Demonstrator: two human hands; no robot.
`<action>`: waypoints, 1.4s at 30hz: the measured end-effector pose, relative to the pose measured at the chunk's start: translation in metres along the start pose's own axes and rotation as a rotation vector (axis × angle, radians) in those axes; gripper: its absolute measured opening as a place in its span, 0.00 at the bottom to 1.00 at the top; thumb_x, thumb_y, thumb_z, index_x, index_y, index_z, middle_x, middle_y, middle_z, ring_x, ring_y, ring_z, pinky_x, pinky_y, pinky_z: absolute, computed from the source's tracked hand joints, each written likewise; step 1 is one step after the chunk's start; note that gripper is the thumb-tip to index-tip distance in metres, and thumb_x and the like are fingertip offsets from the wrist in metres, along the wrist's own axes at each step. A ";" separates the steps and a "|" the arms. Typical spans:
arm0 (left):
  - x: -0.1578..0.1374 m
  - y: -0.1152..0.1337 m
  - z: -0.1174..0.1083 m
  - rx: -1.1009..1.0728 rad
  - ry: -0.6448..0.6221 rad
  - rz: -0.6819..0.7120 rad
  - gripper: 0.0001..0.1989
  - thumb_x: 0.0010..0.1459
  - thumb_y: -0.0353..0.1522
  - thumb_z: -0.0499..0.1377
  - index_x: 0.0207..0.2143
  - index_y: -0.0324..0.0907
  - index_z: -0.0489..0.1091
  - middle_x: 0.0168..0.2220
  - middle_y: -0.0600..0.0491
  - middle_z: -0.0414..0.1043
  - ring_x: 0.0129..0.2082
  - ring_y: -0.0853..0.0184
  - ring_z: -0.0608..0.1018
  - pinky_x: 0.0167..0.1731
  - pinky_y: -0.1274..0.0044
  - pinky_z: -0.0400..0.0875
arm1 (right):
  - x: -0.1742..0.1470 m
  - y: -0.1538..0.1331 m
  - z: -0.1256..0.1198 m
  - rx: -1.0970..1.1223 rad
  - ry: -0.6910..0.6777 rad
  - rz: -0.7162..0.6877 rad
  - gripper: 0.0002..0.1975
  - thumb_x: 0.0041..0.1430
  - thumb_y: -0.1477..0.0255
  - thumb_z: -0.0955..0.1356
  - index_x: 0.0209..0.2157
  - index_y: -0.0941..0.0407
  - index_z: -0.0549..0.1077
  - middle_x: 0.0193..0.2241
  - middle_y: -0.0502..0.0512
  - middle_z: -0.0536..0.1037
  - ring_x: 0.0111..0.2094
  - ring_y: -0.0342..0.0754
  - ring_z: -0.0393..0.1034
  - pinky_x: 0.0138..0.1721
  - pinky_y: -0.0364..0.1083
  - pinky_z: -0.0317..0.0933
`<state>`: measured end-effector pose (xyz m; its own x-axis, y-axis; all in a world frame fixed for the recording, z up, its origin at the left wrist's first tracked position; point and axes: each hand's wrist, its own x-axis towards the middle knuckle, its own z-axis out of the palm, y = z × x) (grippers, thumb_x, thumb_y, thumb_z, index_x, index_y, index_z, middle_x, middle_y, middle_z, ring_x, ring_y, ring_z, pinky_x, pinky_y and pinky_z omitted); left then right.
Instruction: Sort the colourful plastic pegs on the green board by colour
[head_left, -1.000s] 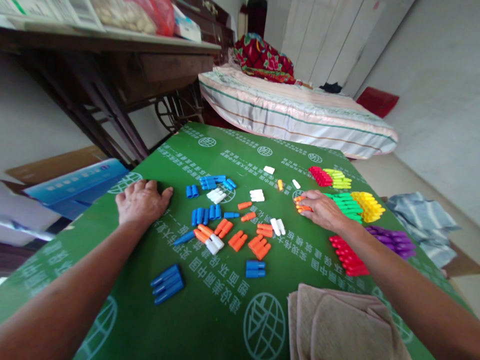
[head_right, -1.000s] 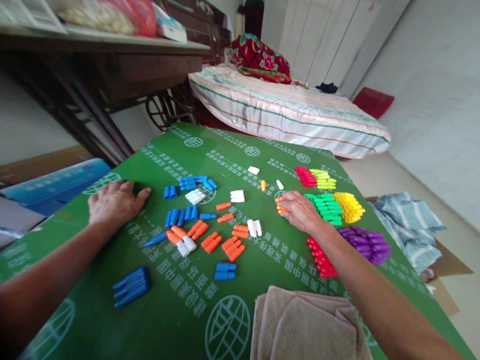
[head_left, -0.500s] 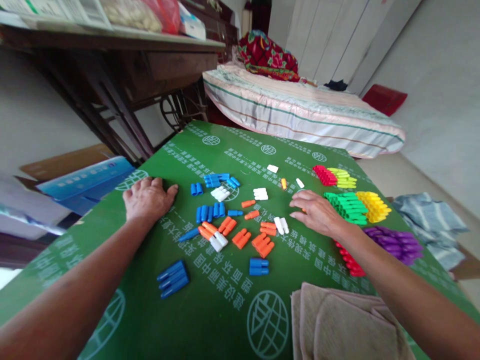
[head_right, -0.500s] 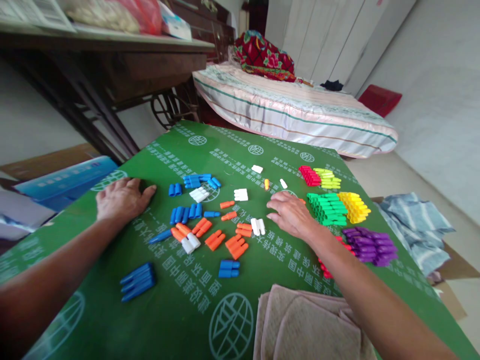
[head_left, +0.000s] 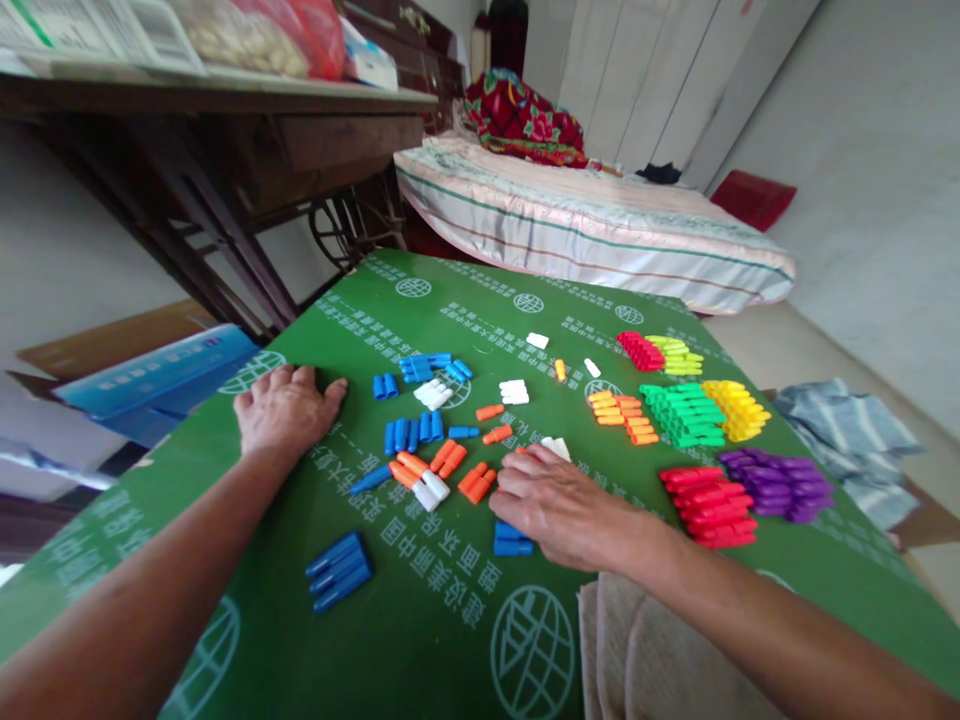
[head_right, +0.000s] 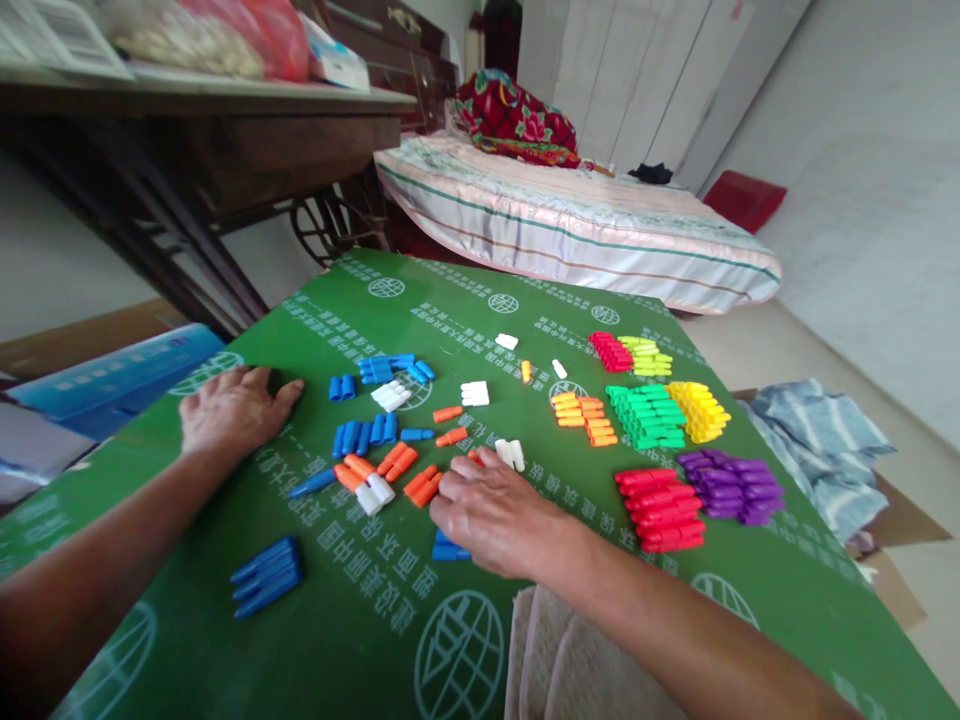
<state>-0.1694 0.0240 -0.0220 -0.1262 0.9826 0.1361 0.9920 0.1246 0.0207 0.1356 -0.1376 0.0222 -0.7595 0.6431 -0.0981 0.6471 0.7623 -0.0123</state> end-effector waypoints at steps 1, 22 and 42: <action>0.000 0.000 0.000 0.002 0.001 0.000 0.34 0.58 0.50 0.38 0.51 0.34 0.64 0.57 0.35 0.60 0.57 0.45 0.60 0.52 0.56 0.58 | 0.000 -0.002 0.001 -0.022 0.002 0.005 0.08 0.56 0.80 0.63 0.37 0.59 0.70 0.35 0.57 0.72 0.43 0.51 0.61 0.48 0.52 0.53; -0.001 0.002 -0.001 0.003 0.003 -0.003 0.33 0.58 0.49 0.39 0.50 0.34 0.64 0.56 0.35 0.60 0.57 0.45 0.60 0.52 0.56 0.58 | -0.073 -0.002 0.018 -0.063 -0.037 0.440 0.19 0.61 0.80 0.61 0.52 0.50 0.67 0.35 0.53 0.74 0.40 0.49 0.66 0.39 0.45 0.56; 0.001 0.001 -0.003 0.007 -0.016 -0.001 0.35 0.58 0.50 0.37 0.51 0.33 0.64 0.56 0.34 0.60 0.57 0.44 0.61 0.52 0.56 0.58 | -0.071 0.033 0.018 -0.170 -0.215 0.851 0.14 0.60 0.79 0.60 0.43 0.58 0.72 0.31 0.61 0.79 0.37 0.52 0.74 0.35 0.45 0.58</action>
<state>-0.1682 0.0244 -0.0193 -0.1274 0.9845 0.1204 0.9918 0.1266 0.0141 0.2122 -0.1590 0.0106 0.0135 0.9815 -0.1910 0.9542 0.0444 0.2958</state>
